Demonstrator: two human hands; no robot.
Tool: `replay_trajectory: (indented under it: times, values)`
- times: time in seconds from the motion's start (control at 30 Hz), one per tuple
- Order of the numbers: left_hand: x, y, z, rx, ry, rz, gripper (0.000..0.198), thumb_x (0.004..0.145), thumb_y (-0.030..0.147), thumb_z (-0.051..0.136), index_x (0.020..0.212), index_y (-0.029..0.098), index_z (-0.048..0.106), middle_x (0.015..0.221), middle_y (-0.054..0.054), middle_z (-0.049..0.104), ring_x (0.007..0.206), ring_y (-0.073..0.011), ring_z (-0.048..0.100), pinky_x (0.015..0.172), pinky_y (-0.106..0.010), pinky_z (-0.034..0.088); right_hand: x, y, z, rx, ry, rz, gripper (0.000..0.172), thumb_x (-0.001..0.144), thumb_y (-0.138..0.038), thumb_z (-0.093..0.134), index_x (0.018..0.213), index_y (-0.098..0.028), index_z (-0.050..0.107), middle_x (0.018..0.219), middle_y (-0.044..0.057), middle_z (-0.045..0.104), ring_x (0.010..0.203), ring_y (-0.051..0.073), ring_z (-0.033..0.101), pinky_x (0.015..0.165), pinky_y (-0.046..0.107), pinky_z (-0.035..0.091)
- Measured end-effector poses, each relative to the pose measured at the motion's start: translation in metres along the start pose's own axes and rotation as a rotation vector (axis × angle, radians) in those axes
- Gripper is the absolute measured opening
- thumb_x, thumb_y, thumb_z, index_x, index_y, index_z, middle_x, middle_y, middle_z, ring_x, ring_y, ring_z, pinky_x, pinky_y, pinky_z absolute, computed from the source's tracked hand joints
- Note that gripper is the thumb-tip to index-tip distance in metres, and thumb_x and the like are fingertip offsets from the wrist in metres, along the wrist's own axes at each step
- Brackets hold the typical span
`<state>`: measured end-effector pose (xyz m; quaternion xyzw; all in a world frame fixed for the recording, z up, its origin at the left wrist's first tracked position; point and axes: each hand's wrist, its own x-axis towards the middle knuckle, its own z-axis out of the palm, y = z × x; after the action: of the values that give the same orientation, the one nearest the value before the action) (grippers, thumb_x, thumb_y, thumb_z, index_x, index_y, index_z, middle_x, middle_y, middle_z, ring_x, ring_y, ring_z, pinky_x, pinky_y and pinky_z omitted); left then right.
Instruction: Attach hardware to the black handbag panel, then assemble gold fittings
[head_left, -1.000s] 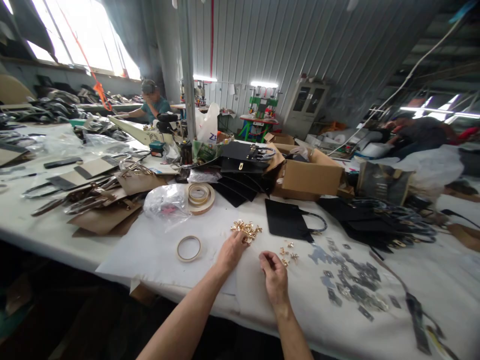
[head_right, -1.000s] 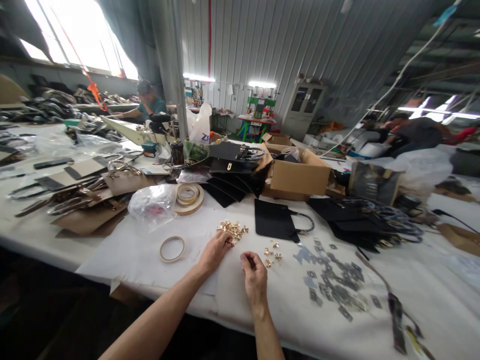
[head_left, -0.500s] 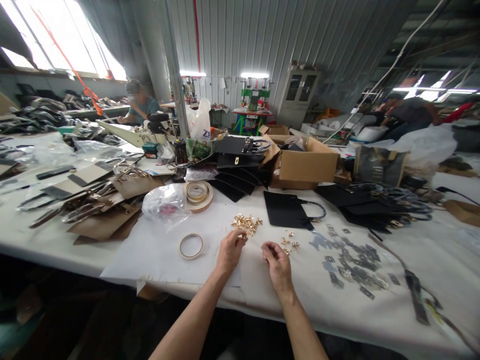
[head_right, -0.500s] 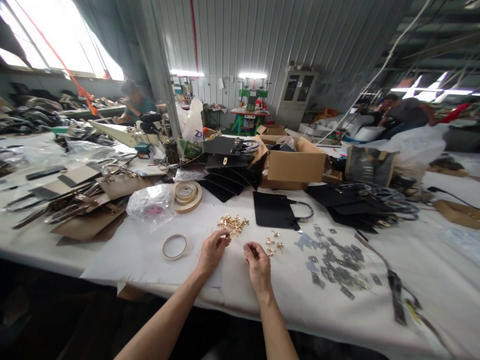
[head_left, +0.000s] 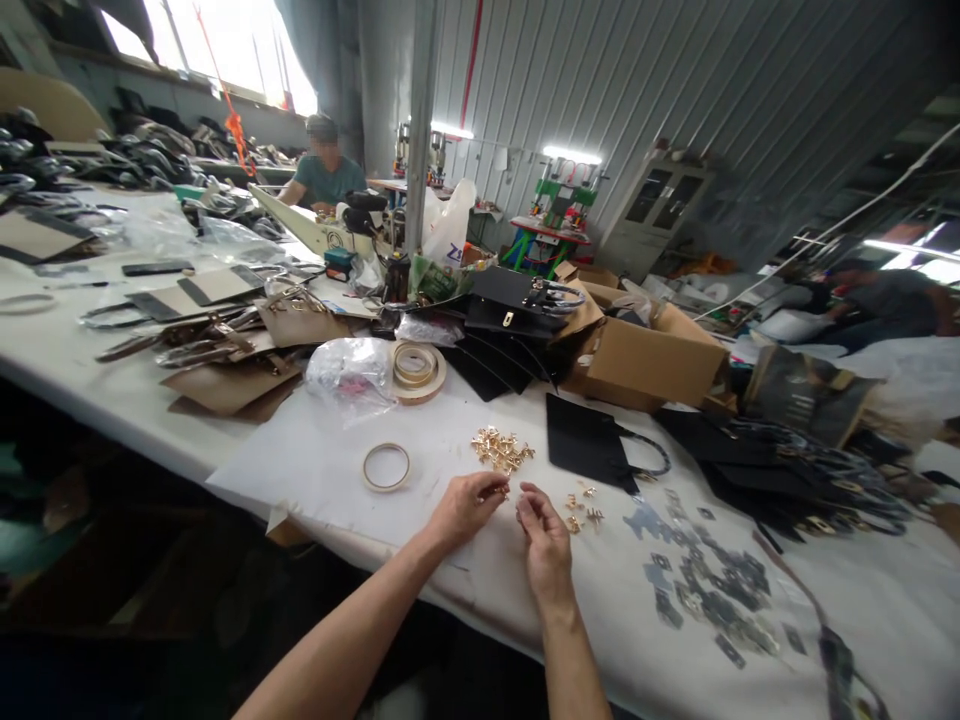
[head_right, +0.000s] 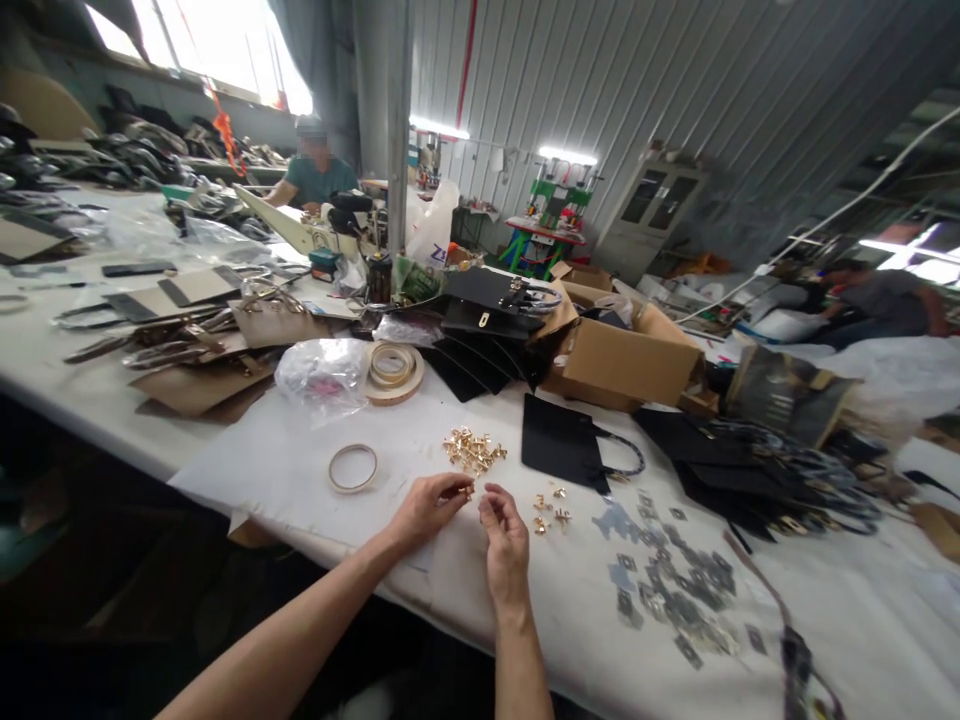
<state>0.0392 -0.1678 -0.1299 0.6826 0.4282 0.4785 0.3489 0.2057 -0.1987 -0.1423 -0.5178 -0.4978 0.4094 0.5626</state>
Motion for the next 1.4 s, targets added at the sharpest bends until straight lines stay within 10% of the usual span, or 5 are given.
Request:
replay_trajectory:
  times: [0.2, 1.1, 1.4]
  values:
    - [0.0, -0.001, -0.001, 0.038, 0.002, 0.02, 0.026, 0.09, 0.018, 0.068, 0.114, 0.022, 0.077, 0.099, -0.004, 0.08, 0.084, -0.0165, 0.075, 0.079, -0.025, 0.059, -0.002, -0.005, 0.002, -0.028, -0.068, 0.016, 0.024, 0.089, -0.046, 0.071, 0.089, -0.022, 0.072, 0.129, 0.008, 0.064, 0.124, 0.026, 0.057, 0.108, 0.037, 0.044]
    - [-0.002, -0.004, 0.0, 0.009, -0.016, 0.026, 0.025, 0.09, 0.023, 0.068, 0.113, 0.021, 0.079, 0.101, -0.007, 0.08, 0.085, -0.0179, 0.074, 0.079, -0.027, 0.059, 0.0, 0.0, 0.009, -0.144, -0.066, -0.095, 0.023, 0.092, -0.045, 0.067, 0.096, -0.023, 0.071, 0.108, 0.006, 0.07, 0.109, 0.024, 0.064, 0.101, 0.039, 0.05]
    - [0.0, 0.003, -0.011, -0.126, -0.125, -0.067, 0.028, 0.089, 0.025, 0.069, 0.115, 0.022, 0.079, 0.098, -0.004, 0.082, 0.082, -0.0197, 0.075, 0.075, -0.026, 0.06, 0.007, -0.004, 0.007, -0.009, -0.136, 0.08, 0.042, 0.084, -0.05, 0.077, 0.112, -0.022, 0.065, 0.101, 0.007, 0.074, 0.092, 0.023, 0.069, 0.086, 0.037, 0.057]
